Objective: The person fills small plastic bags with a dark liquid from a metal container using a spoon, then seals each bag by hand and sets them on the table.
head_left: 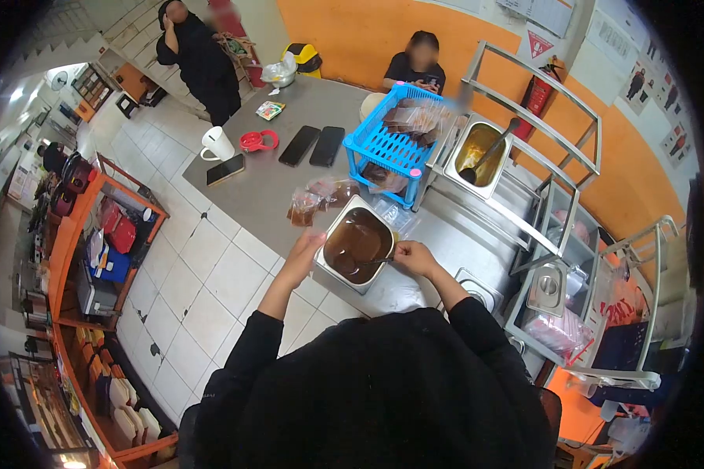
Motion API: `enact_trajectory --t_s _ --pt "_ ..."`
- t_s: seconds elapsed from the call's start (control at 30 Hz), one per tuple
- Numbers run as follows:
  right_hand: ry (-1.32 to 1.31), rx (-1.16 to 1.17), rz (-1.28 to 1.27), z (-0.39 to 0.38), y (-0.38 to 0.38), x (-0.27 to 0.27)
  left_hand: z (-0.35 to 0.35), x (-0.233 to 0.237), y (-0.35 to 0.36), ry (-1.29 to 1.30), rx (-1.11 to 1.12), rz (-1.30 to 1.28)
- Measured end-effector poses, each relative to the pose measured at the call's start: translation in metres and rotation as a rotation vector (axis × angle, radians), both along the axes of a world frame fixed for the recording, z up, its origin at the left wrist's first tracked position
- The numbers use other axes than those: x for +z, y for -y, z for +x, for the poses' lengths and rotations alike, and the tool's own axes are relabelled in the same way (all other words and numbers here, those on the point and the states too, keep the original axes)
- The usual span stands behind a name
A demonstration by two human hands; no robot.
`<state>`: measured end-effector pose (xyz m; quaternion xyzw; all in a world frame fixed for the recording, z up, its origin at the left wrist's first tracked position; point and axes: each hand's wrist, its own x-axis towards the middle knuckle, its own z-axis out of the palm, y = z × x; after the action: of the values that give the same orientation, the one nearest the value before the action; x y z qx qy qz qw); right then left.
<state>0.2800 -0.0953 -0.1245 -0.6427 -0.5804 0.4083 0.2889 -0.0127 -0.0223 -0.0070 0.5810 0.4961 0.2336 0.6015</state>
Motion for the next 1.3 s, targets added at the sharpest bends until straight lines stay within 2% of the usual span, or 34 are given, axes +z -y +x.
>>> enact_trajectory --t_s 0.13,0.3,0.4,0.5,0.6,0.67,0.7,0.8,1.0,1.2,1.3 --pt "-0.333 -0.041 -0.015 0.001 0.003 -0.016 -0.006 -0.010 -0.005 0.051 0.038 -0.001" --pt "-0.366 -0.105 0.024 0.004 -0.005 -0.026 -0.020 -0.013 -0.010 0.084 0.062 -0.114" --pt "-0.361 -0.125 0.037 0.004 -0.012 -0.014 -0.035 -0.032 -0.014 0.010 0.023 -0.022" --pt "-0.384 -0.146 0.048 0.002 -0.018 -0.004 -0.040 -0.038 -0.006 -0.022 0.085 -0.098" --pt "-0.429 -0.152 0.052 0.000 -0.024 0.005 -0.046 -0.041 -0.002 0.004 0.083 -0.059" --pt "-0.444 -0.158 0.054 -0.002 -0.026 0.018 -0.049 -0.062 -0.007 -0.157 0.068 0.262" --pt "-0.443 -0.162 0.056 -0.003 -0.028 0.022 -0.046 -0.056 -0.006 -0.240 0.061 0.420" --pt "-0.411 -0.173 0.042 -0.003 -0.029 0.038 -0.034 -0.036 0.004 -0.228 0.093 0.635" --pt "-0.457 -0.173 0.079 -0.005 -0.028 0.090 -0.022 -0.031 0.001 -0.385 -0.031 0.902" --pt "-0.450 -0.181 0.126 -0.006 -0.028 0.134 -0.007 -0.030 -0.004 -0.492 -0.031 0.900" --pt "-0.468 -0.183 0.145 -0.012 -0.026 0.153 0.002 -0.031 -0.007 -0.456 -0.027 0.943"
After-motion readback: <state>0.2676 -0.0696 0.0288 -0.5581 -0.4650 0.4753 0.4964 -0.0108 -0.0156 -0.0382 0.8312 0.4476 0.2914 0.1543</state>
